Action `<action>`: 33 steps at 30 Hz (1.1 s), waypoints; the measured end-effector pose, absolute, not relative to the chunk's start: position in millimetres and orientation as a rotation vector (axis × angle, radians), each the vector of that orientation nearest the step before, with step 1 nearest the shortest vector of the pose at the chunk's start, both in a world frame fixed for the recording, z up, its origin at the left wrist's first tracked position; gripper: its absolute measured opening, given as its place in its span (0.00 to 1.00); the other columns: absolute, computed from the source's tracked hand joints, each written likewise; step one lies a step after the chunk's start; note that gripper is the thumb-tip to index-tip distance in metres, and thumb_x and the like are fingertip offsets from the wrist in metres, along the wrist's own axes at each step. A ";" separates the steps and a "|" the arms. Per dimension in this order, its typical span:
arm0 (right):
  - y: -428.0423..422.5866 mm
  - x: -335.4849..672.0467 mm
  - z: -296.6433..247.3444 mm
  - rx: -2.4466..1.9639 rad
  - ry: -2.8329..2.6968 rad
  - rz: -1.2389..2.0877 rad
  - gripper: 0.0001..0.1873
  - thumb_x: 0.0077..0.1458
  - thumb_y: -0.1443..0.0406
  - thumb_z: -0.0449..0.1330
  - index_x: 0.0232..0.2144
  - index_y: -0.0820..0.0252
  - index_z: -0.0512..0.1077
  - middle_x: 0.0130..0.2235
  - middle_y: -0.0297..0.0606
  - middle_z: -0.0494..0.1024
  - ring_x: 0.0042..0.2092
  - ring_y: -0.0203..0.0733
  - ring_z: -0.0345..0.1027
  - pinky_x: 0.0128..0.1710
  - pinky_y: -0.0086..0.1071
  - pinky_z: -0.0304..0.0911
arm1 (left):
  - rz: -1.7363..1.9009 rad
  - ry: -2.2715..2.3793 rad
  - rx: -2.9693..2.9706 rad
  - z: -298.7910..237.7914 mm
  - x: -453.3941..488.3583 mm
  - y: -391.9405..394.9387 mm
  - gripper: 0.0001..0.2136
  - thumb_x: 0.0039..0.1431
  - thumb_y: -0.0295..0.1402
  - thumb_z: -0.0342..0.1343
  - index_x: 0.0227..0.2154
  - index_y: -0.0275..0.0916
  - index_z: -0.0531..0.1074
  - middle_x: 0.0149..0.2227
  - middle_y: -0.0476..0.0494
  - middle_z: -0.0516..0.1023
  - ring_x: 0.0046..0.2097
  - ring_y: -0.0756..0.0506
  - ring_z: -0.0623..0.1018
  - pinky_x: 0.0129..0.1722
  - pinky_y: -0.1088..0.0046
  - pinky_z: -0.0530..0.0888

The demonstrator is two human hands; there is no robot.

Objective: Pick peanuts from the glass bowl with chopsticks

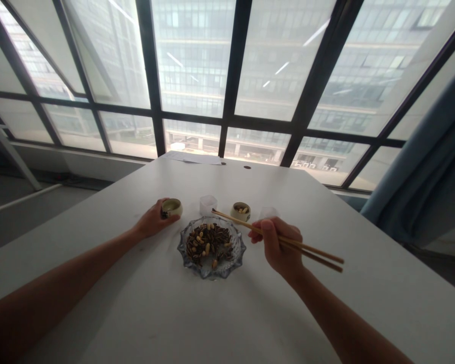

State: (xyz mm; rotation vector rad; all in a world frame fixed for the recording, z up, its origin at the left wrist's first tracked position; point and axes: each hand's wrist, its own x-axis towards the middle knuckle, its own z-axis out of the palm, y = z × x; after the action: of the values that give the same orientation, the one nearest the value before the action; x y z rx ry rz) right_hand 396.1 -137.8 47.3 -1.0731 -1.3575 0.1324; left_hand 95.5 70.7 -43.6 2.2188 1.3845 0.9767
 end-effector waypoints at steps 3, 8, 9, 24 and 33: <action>-124.6 400.7 43.5 -1.040 -1.120 0.360 0.26 0.54 0.43 0.61 0.23 0.60 0.75 0.17 0.37 0.75 0.17 0.38 0.67 0.15 0.31 0.65 | 0.973 1.400 2.218 -43.3 96.1 70.6 0.38 0.48 0.56 0.60 0.58 0.40 0.61 0.50 0.37 0.76 0.51 0.35 0.77 0.51 0.57 0.73; -113.0 404.7 29.8 -1.028 -0.963 0.509 0.28 0.49 0.42 0.65 0.22 0.62 0.75 0.16 0.37 0.74 0.16 0.37 0.66 0.14 0.29 0.63 | 1.072 1.352 2.227 -40.2 96.6 67.5 0.35 0.45 0.52 0.64 0.54 0.40 0.64 0.48 0.38 0.77 0.49 0.36 0.77 0.50 0.58 0.74; -112.8 403.0 27.3 -1.028 -0.967 0.506 0.27 0.49 0.42 0.64 0.22 0.62 0.75 0.16 0.37 0.74 0.15 0.36 0.66 0.14 0.29 0.63 | 1.125 1.326 2.237 -39.8 96.8 66.8 0.35 0.44 0.51 0.66 0.52 0.40 0.64 0.48 0.38 0.77 0.49 0.37 0.77 0.50 0.58 0.74; -66.3 317.8 44.1 -1.020 -1.478 0.401 0.23 0.62 0.47 0.55 0.27 0.59 0.73 0.21 0.36 0.77 0.20 0.36 0.69 0.20 0.28 0.65 | 1.471 0.976 2.344 -44.9 103.6 64.8 0.33 0.43 0.41 0.70 0.52 0.41 0.63 0.51 0.37 0.75 0.52 0.38 0.76 0.53 0.58 0.74; -31.9 308.8 42.3 -1.159 -1.673 0.413 0.23 0.61 0.47 0.55 0.28 0.59 0.74 0.24 0.38 0.78 0.25 0.39 0.71 0.24 0.30 0.65 | 1.497 0.947 2.436 -46.1 104.3 65.5 0.34 0.43 0.44 0.70 0.53 0.40 0.65 0.50 0.36 0.76 0.51 0.37 0.77 0.51 0.57 0.75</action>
State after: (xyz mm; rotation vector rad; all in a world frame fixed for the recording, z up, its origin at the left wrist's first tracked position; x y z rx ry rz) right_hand 308.8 -31.9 42.3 -1.1594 -1.6729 0.4133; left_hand 104.3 65.5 -46.1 2.4362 0.9467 1.4971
